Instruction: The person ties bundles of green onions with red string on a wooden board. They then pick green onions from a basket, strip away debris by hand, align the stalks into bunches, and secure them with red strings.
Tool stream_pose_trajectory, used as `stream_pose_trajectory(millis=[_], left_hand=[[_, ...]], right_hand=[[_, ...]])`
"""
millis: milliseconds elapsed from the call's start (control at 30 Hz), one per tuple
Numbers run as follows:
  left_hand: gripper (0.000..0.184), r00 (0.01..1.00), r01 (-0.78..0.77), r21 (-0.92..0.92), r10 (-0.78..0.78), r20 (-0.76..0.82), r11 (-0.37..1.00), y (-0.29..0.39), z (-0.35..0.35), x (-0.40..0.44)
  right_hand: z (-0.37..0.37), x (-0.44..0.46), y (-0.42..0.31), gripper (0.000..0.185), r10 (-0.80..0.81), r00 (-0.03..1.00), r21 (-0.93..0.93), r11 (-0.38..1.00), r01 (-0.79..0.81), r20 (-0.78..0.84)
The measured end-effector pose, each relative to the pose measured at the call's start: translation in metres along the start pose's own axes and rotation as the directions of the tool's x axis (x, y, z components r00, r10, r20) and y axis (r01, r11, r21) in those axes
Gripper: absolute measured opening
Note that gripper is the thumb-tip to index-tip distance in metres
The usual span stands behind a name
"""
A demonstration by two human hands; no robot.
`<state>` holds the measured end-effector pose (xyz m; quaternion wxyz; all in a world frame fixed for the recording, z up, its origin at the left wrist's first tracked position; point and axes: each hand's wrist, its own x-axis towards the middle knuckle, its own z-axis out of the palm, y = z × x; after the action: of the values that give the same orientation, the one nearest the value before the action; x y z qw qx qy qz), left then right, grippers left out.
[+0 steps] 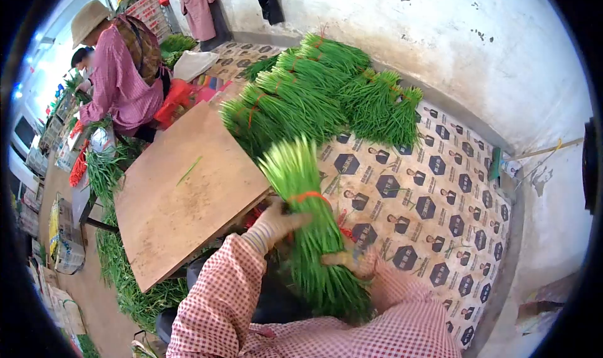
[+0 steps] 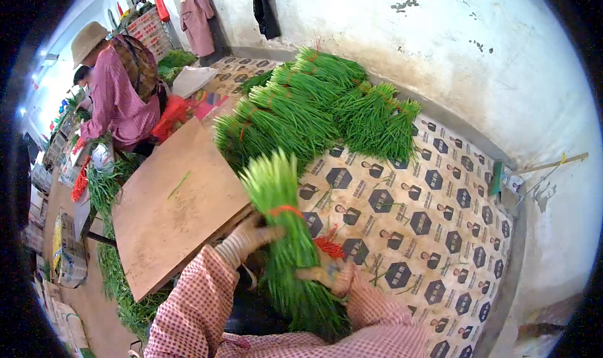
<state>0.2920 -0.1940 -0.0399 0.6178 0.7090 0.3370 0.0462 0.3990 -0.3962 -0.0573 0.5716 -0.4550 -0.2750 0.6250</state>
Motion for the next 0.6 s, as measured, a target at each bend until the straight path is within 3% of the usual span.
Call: stream_pose_trajectory(millis=[33,67,100,133,167,200,267,300,367,433,500,600], left_hand=[[0.057,0.997,0.002,0.492,-0.038,0.063,0.871,-0.014,0.001,0.008],[0.057,0.996,0.013,0.488,-0.055,0.072,0.873,-0.005,-0.001,0.008],[0.063,0.993,-0.063,0.615,-0.009,0.114,0.786,0.015,-0.008,0.005],[0.068,0.986,-0.143,0.722,0.037,0.161,0.677,0.024,-0.017,0.007],[0.074,0.964,-0.246,0.814,0.225,0.145,0.527,0.006,-0.034,0.016],[0.080,0.899,-0.314,0.885,0.408,0.160,0.344,-0.013,-0.052,0.024],[0.085,0.908,-0.251,0.930,0.398,0.130,0.270,-0.020,-0.075,0.028],[0.091,0.916,-0.177,0.965,0.391,0.090,0.192,-0.019,-0.082,0.031],[0.095,0.940,-0.140,0.969,0.335,0.066,0.202,-0.016,-0.087,0.039],[0.102,0.971,-0.077,0.965,0.240,0.016,0.249,-0.026,-0.087,0.050],[0.101,0.959,-0.077,0.969,0.284,0.007,0.235,-0.039,-0.084,0.053],[0.097,0.952,-0.080,0.967,0.306,0.001,0.244,-0.035,-0.085,0.054]], right_hand=[[-0.011,-0.011,0.018,0.085,0.008,1.000,0.004,1.000,-0.008,-0.006],[-0.018,-0.023,0.037,0.080,0.077,0.985,0.156,0.986,-0.052,-0.156],[-0.027,-0.033,0.054,0.074,0.165,0.943,0.305,0.950,-0.072,-0.289],[-0.040,-0.038,0.064,0.074,0.176,0.941,0.308,0.948,-0.082,-0.290],[-0.056,-0.041,0.073,0.069,0.122,0.916,0.207,0.977,-0.044,-0.383],[-0.104,-0.043,0.110,0.068,0.121,0.883,0.275,0.961,0.010,-0.453],[-0.199,-0.047,0.183,0.067,0.115,0.802,0.378,0.915,0.145,-0.586],[-0.196,-0.040,0.107,0.065,0.004,0.766,0.113,0.990,0.089,-0.643],[-0.178,-0.023,-0.061,0.062,-0.217,0.655,-0.408,0.900,-0.153,-0.724],[-0.256,0.014,-0.130,0.069,-0.189,0.519,-0.374,0.885,-0.278,-0.833],[-0.323,0.052,-0.172,0.071,-0.177,0.380,-0.319,0.881,-0.351,-0.908],[-0.352,0.089,-0.101,0.065,-0.162,0.333,-0.275,0.904,-0.327,-0.929]])
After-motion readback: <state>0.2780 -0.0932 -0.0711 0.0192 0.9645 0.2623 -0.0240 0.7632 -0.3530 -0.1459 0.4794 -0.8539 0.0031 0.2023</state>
